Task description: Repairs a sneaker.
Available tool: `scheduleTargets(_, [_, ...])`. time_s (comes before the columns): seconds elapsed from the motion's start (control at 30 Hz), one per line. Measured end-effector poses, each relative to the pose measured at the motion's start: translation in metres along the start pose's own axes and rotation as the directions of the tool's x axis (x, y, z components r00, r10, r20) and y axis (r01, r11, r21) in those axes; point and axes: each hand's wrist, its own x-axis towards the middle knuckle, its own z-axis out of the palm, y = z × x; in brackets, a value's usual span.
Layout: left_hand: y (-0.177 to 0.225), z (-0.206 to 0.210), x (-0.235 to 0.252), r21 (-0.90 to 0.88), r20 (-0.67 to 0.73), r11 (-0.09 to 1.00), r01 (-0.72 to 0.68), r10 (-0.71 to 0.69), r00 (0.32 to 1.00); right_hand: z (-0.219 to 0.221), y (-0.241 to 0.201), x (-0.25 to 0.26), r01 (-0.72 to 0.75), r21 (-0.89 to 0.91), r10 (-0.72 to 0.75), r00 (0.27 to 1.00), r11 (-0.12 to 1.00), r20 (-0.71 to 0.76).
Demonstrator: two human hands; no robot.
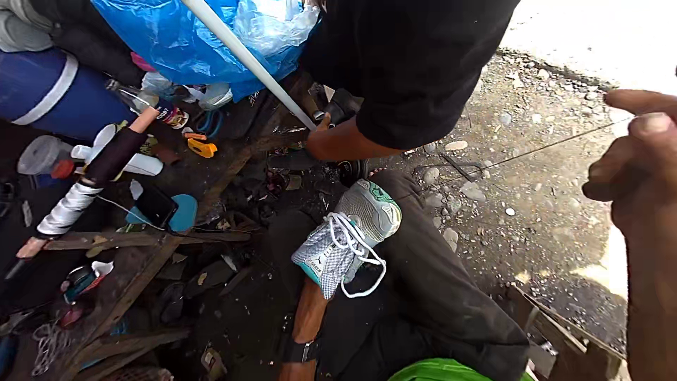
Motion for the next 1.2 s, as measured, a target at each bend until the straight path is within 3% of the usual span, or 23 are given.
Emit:
scheduleTargets(0.07, [0.009,-0.011,0.003,0.135,-0.070,0.986,-0.097,0.108,0.992,0.010,0.009,-0.004,0.052,-0.353,-0.054,0.999,0.934,0.004])
scheduleTargets(0.17, [-0.030,-0.065,-0.005,0.190,-0.136,0.969,-0.160,0.187,0.973,0.032,0.030,-0.021,0.132,-0.575,-0.065,0.989,0.807,0.136])
scheduleTargets(0.3, [-0.101,-0.128,-0.036,0.388,-0.250,0.917,0.089,0.012,0.968,0.078,0.047,-0.050,0.211,-0.455,-0.041,0.933,0.865,0.356])
scheduleTargets(0.43, [-0.138,-0.150,-0.057,0.424,-0.343,0.858,0.289,-0.143,0.928,0.111,0.035,-0.060,0.243,-0.288,-0.074,0.867,0.926,0.494])
scheduleTargets(0.57, [-0.141,-0.154,-0.062,0.418,-0.352,0.849,0.325,-0.179,0.919,0.119,0.026,-0.051,0.403,-0.369,-0.215,0.864,0.838,0.455])
scheduleTargets(0.67, [-0.145,-0.157,-0.061,0.414,-0.362,0.836,0.359,-0.210,0.908,0.122,0.023,-0.044,0.426,-0.361,-0.288,0.880,0.830,0.377])
scheduleTargets(0.73, [-0.148,-0.158,-0.059,0.424,-0.367,0.823,0.378,-0.226,0.902,0.121,0.016,-0.044,0.249,-0.113,-0.192,0.909,0.962,0.371])
scheduleTargets(0.77, [-0.149,-0.158,-0.058,0.430,-0.363,0.817,0.383,-0.232,0.902,0.119,0.012,-0.043,0.031,0.156,-0.094,0.903,0.987,0.418])
scheduleTargets(0.8, [-0.150,-0.158,-0.056,0.437,-0.361,0.813,0.385,-0.234,0.903,0.117,0.009,-0.042,-0.229,0.451,-0.022,0.874,0.863,0.485])
scheduleTargets(0.83, [-0.151,-0.158,-0.055,0.438,-0.356,0.813,0.384,-0.235,0.904,0.115,0.009,-0.041,-0.421,0.650,0.010,0.843,0.633,0.537])
scheduleTargets(0.87, [-0.153,-0.159,-0.055,0.436,-0.352,0.817,0.378,-0.232,0.907,0.113,0.010,-0.040,-0.507,0.729,0.018,0.826,0.459,0.563])
scheduleTargets(0.9, [-0.154,-0.161,-0.054,0.435,-0.347,0.820,0.371,-0.228,0.910,0.111,0.012,-0.037,-0.538,0.743,0.026,0.816,0.398,0.577])
scheduleTargets(0.97, [-0.156,-0.165,-0.051,0.453,-0.336,0.812,0.369,-0.228,0.914,0.107,0.020,-0.031,-0.557,0.659,0.080,0.790,0.505,0.608])
scheduleTargets(1.03, [-0.157,-0.169,-0.049,0.469,-0.338,0.796,0.383,-0.239,0.910,0.101,0.027,-0.030,-0.488,0.481,0.121,0.782,0.729,0.611])
scheduleTargets(1.1, [-0.158,-0.172,-0.048,0.469,-0.349,0.796,0.382,-0.231,0.908,0.097,0.035,-0.031,-0.312,0.347,0.055,0.808,0.884,0.586])
scheduleTargets(1.2, [-0.159,-0.176,-0.047,0.469,-0.351,0.797,0.380,-0.227,0.908,0.101,0.043,-0.036,0.013,0.211,-0.125,0.841,0.977,0.526])
